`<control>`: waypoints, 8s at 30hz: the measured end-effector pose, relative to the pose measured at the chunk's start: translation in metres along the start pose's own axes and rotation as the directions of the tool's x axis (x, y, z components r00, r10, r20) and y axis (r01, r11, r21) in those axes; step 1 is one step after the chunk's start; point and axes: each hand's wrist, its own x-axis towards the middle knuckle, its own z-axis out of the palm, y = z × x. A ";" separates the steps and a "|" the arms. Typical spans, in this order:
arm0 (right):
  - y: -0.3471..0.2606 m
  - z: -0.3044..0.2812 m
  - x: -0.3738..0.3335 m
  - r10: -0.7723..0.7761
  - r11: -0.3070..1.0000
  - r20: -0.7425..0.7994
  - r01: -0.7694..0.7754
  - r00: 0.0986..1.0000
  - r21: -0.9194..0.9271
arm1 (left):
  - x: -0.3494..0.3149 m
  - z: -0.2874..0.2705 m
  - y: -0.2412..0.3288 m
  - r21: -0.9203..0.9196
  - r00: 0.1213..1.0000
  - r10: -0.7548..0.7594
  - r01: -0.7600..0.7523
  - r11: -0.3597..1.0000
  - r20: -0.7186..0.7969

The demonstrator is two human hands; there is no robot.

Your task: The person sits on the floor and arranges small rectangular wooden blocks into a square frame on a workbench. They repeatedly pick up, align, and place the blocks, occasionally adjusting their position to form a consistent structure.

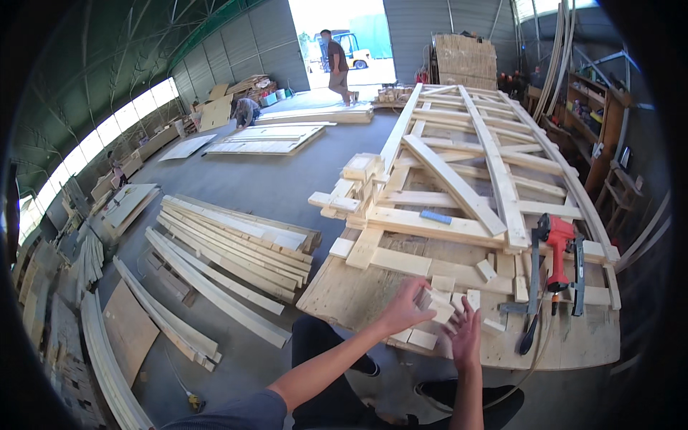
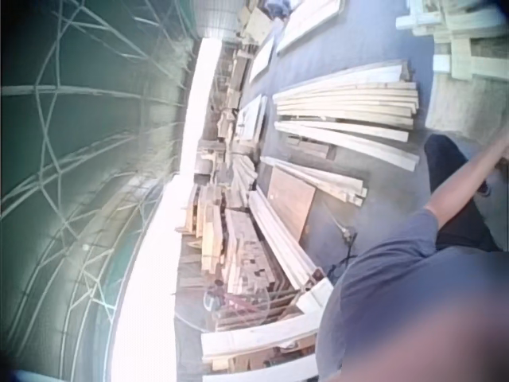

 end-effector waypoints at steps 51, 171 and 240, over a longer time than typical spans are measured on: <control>-0.049 -0.031 0.098 -0.608 -0.008 0.165 0.202 0.777 -0.979 | 0.004 -0.075 -0.041 0.638 0.913 -0.149 -0.143 0.757 0.381; 0.028 0.030 0.011 -0.038 0.853 -0.005 0.030 0.999 -0.521 | -0.048 -0.061 -0.056 0.667 0.958 0.124 0.085 0.740 -0.260; 0.042 -0.004 -0.075 -0.546 0.354 0.012 0.244 0.837 -0.903 | -0.065 -0.016 -0.023 0.562 0.817 0.185 -0.522 0.642 0.546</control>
